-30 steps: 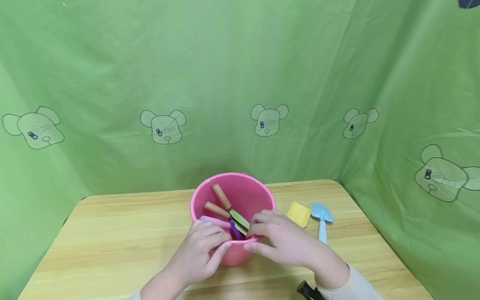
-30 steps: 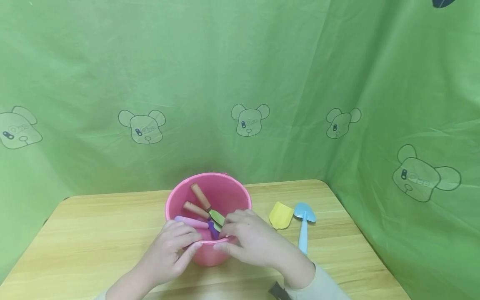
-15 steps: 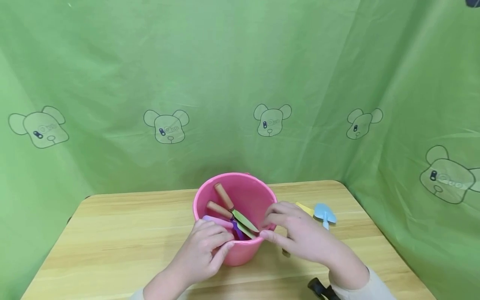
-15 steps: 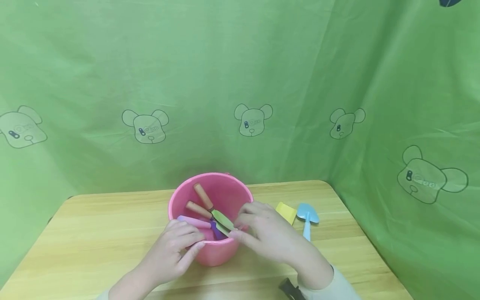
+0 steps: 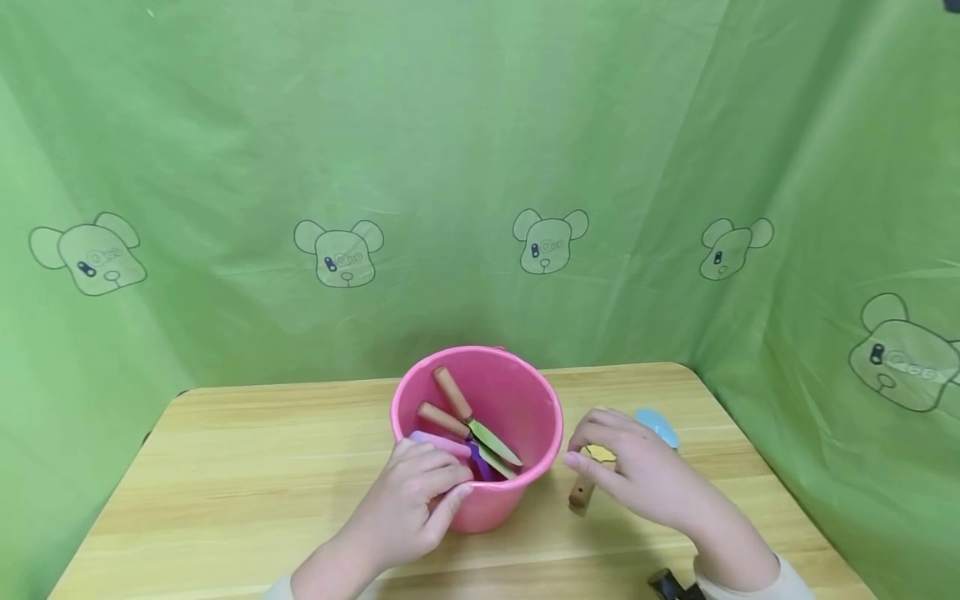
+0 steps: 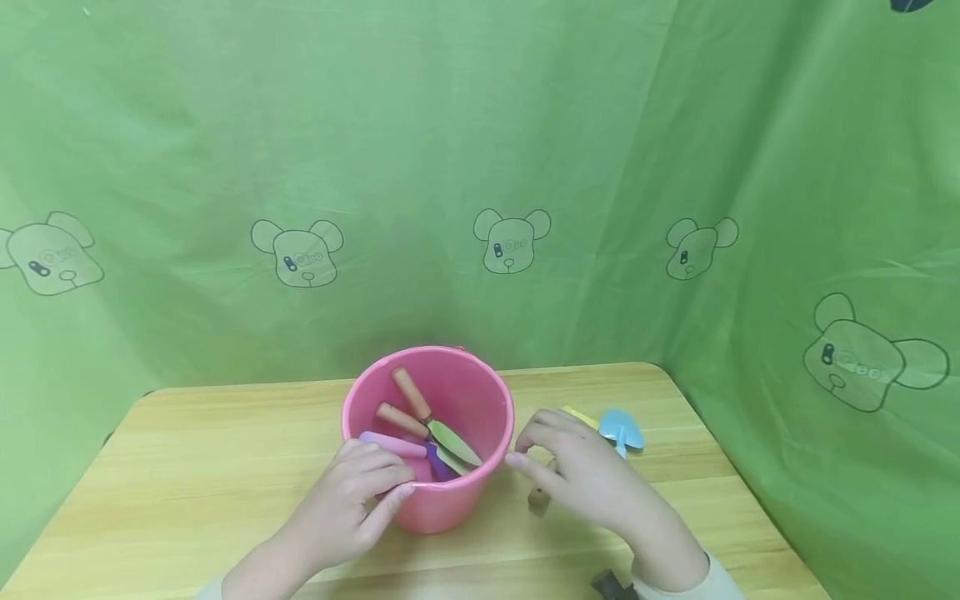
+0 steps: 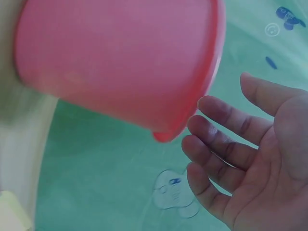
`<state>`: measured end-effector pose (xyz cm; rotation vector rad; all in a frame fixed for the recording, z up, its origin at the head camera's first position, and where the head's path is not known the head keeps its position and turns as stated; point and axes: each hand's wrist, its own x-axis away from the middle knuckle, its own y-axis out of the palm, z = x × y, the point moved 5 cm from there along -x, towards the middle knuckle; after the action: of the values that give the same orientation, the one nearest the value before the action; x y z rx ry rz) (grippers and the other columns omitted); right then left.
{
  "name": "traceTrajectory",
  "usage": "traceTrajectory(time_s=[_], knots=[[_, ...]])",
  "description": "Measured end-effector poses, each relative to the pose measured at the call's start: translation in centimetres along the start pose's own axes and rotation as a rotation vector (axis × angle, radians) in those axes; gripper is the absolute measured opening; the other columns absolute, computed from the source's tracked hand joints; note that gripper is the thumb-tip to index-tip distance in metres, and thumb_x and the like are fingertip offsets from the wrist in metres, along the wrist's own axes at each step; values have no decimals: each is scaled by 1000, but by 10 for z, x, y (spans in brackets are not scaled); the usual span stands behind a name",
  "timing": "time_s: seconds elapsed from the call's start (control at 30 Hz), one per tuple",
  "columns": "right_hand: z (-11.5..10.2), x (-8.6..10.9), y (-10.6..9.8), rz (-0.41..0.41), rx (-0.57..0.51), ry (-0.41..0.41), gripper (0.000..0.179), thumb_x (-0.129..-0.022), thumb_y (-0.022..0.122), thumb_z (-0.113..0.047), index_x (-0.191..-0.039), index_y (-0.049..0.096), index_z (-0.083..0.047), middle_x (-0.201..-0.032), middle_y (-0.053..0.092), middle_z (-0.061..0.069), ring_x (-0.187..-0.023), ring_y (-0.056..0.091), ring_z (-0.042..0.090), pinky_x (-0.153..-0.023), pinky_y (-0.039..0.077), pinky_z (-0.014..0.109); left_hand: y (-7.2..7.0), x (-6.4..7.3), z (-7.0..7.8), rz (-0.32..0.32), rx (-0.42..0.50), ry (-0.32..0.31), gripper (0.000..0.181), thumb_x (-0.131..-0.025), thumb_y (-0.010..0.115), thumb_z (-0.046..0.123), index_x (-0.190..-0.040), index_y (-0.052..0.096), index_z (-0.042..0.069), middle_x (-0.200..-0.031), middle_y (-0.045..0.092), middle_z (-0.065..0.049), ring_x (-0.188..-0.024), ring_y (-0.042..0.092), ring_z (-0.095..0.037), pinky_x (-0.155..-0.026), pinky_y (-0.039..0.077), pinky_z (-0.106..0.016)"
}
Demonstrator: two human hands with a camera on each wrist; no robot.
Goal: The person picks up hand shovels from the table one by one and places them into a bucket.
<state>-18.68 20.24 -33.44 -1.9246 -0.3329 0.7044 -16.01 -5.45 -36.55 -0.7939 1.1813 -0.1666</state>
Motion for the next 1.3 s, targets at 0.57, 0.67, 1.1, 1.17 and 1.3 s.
traceTrajectory(time_s=[0.57, 0.67, 1.1, 1.17, 1.3], knots=[[47, 15, 29, -122, -79, 131, 13, -99, 61, -41, -100, 67, -30, -96, 60, -23, -94, 60, 3, -79, 55, 38, 1, 0, -1, -3, -3, -4, 22, -102, 56, 26, -91, 74, 18, -92, 71, 8, -108, 64, -13, -91, 42, -34], [57, 17, 36, -142, -99, 159, 12, -98, 63, -41, -98, 66, -30, -95, 61, -22, -93, 61, 5, -80, 55, 39, 1, 0, -1, -4, -3, -4, 22, -102, 55, 26, -91, 73, 18, -92, 71, 8, -108, 64, -13, -91, 42, -34], [83, 25, 66, -185, -78, 120, 26, -91, 72, -42, -102, 69, -18, -98, 64, -11, -97, 63, 17, -87, 53, 46, 1, 0, -1, 7, 5, 2, 23, -102, 55, 26, -91, 73, 18, -92, 70, 8, -107, 64, -13, -90, 42, -33], [84, 26, 70, -188, -79, 105, 28, -90, 73, -43, -102, 69, -18, -97, 63, -12, -96, 63, 18, -87, 52, 47, 1, 0, -1, 8, 5, 3, 23, -102, 55, 26, -91, 73, 18, -91, 70, 8, -107, 64, -13, -90, 42, -33], [87, 27, 76, -200, -82, 104, 30, -87, 75, -43, -103, 70, -18, -95, 61, -14, -97, 60, 17, -89, 50, 49, 1, 0, 0, 7, 5, 2, 22, -102, 55, 26, -91, 73, 18, -91, 71, 8, -107, 64, -13, -90, 42, -33]])
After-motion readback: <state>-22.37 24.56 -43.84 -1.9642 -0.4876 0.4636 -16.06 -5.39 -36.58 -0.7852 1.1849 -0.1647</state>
